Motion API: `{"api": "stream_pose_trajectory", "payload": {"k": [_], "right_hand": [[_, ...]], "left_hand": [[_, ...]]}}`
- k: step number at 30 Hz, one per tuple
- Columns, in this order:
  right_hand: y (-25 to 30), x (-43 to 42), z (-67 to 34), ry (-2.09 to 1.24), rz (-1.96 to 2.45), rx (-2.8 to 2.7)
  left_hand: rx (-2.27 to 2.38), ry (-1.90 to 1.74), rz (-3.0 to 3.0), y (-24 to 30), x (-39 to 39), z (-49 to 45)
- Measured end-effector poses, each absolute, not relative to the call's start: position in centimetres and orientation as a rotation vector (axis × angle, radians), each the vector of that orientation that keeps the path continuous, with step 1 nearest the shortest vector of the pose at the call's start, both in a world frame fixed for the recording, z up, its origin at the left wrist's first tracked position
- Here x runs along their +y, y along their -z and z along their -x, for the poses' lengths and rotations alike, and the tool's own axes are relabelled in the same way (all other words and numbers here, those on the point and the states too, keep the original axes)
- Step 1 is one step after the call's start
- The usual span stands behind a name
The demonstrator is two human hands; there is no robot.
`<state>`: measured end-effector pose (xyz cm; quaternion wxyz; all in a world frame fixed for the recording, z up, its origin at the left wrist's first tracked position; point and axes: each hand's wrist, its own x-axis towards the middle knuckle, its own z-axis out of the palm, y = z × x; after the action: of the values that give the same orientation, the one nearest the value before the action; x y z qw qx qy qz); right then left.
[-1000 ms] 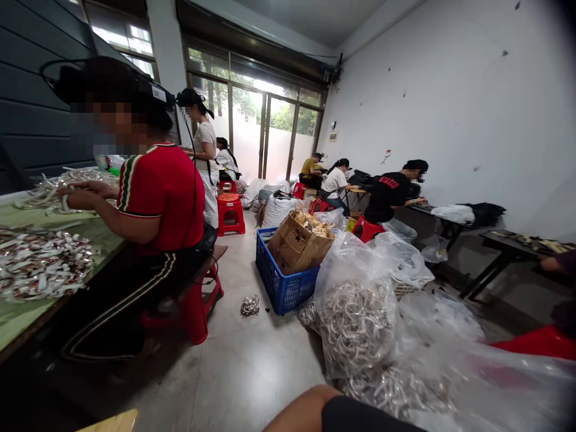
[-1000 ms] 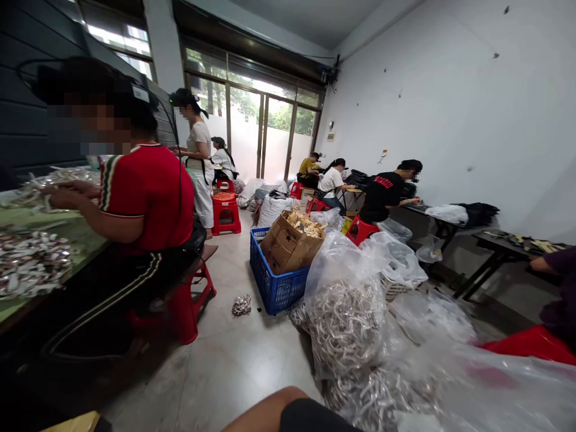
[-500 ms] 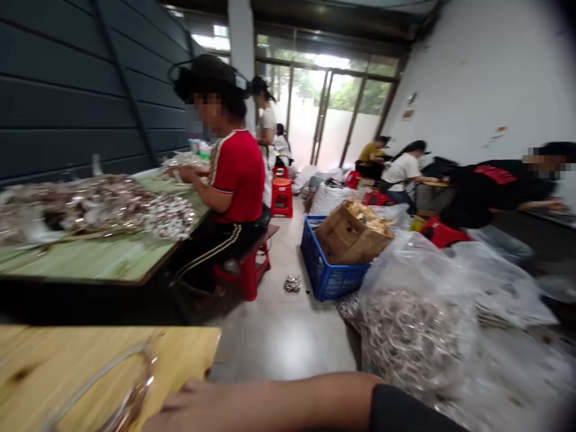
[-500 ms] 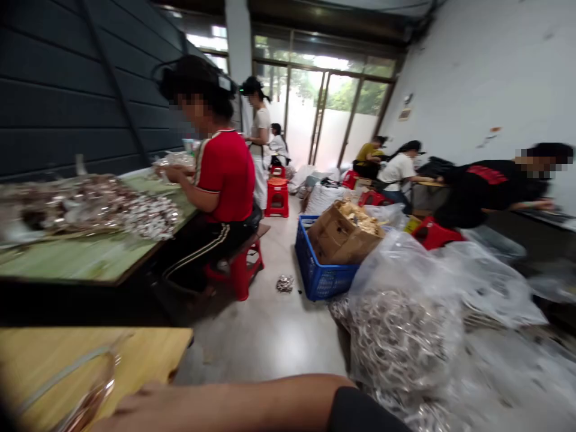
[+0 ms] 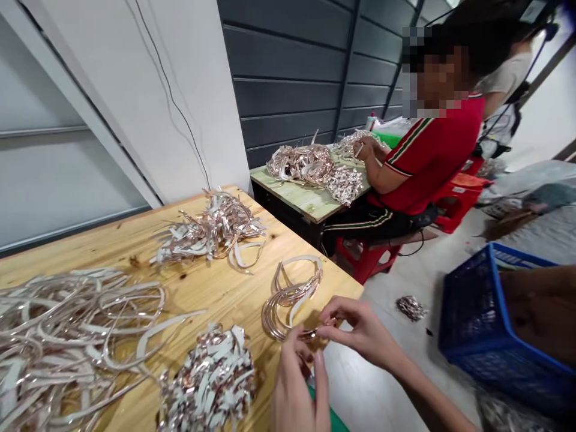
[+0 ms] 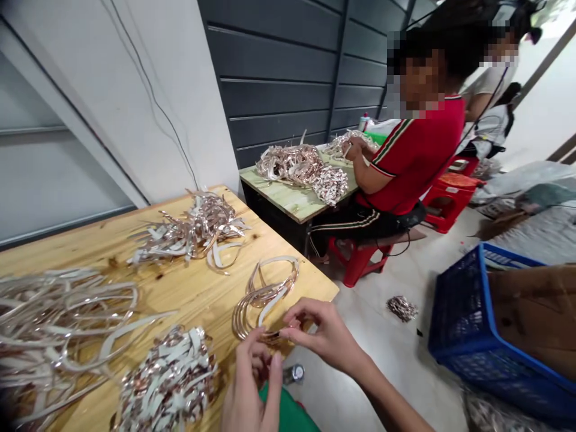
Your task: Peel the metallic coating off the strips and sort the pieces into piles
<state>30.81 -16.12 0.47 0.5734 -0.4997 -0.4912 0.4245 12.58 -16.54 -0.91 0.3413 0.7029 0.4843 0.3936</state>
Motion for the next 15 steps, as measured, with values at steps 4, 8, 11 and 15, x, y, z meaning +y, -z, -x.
{"api": "stream_pose_trajectory", "payload": {"k": [4, 8, 11, 15], "right_hand": [[0.2, -16.1, -31.0, -0.994, 1.097, -1.024], [0.5, -16.0, -31.7, -0.960, 0.983, -0.885], [0.3, -16.5, -32.2, -0.880, 0.922, -0.790], [-1.4, -18.4, -31.7, -0.778, 0.868, -0.782]], "left_hand": [[1.246, -0.960, -1.790, 1.9, -15.1, -12.9], [1.197, -0.878, -1.880, 2.3, -14.1, -12.5], [1.173, -0.824, -1.920, 2.2, -13.8, -12.3], [1.166, -0.905, -1.895, 1.8, -14.4, -12.6]]}}
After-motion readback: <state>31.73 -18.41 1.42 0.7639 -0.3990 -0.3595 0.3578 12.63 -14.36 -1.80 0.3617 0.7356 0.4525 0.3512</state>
